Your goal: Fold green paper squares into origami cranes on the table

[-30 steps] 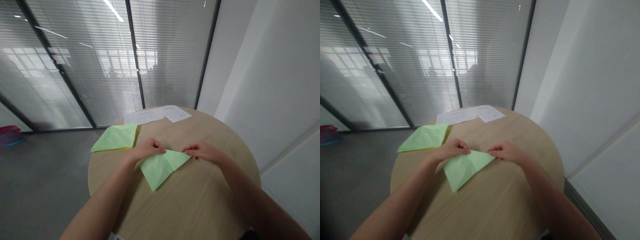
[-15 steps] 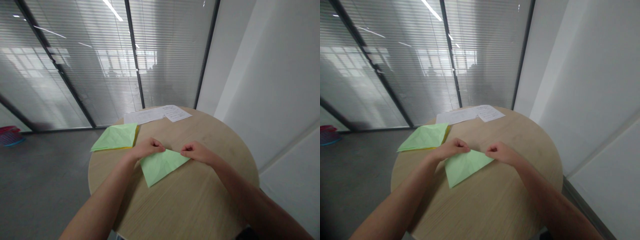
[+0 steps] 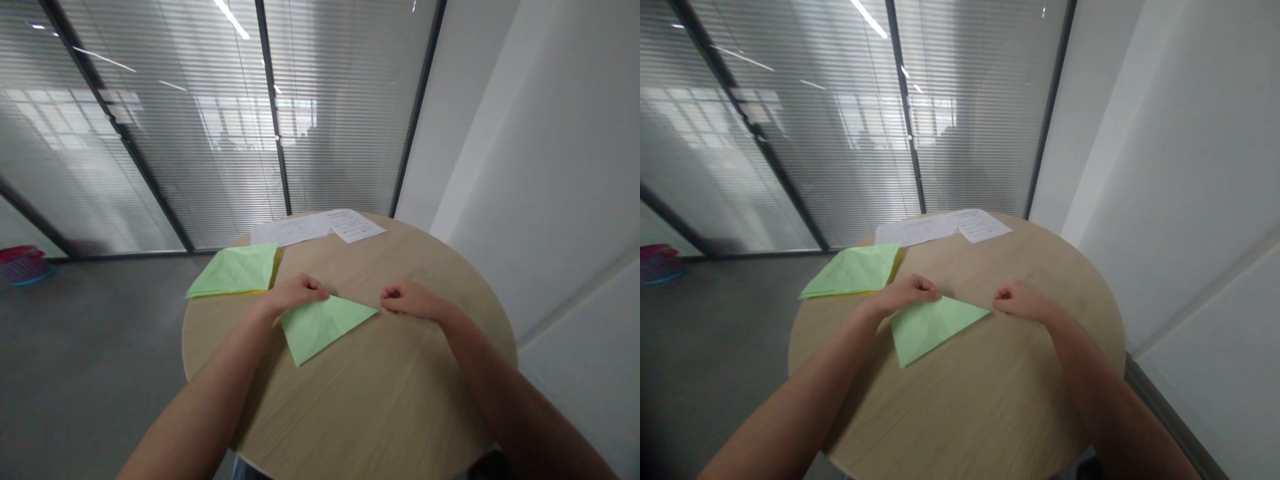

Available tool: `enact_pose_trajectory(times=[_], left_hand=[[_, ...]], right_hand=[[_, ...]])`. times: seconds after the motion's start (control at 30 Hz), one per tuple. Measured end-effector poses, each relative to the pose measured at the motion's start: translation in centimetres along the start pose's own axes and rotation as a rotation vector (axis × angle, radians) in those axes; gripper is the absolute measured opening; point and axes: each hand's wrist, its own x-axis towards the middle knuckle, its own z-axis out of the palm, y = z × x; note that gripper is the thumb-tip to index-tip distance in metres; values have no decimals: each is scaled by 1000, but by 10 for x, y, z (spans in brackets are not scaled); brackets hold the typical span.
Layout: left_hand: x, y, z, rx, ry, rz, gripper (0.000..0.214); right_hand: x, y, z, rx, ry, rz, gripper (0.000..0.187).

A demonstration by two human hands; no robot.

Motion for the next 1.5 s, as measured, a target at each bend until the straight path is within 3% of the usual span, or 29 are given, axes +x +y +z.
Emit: enact_pose_trajectory(times=[0.13, 0.33, 0.5, 0.67, 1.03, 1.2, 1.5], left_hand=[[12, -6, 11, 233, 16, 88, 28], [24, -9, 29, 661, 168, 293, 20], [21, -1, 38, 929, 294, 417, 20], [14, 9, 49, 995, 137, 501, 24], [13, 10, 46, 951, 61, 474, 39], [12, 9, 42, 941, 68, 466, 32], [8, 13, 41, 1046, 208, 219, 37]], right_hand=[[8, 4, 10, 15, 186, -46, 21], [13, -11, 31, -54, 32, -216, 17], [13, -17, 36, -224, 73, -288, 17], [15, -16, 36, -308, 87, -326, 18], [11, -21, 35, -364, 90, -294, 19], [5, -25, 32, -391, 69, -217, 21], [-7, -40, 29, -482, 76, -24, 21]])
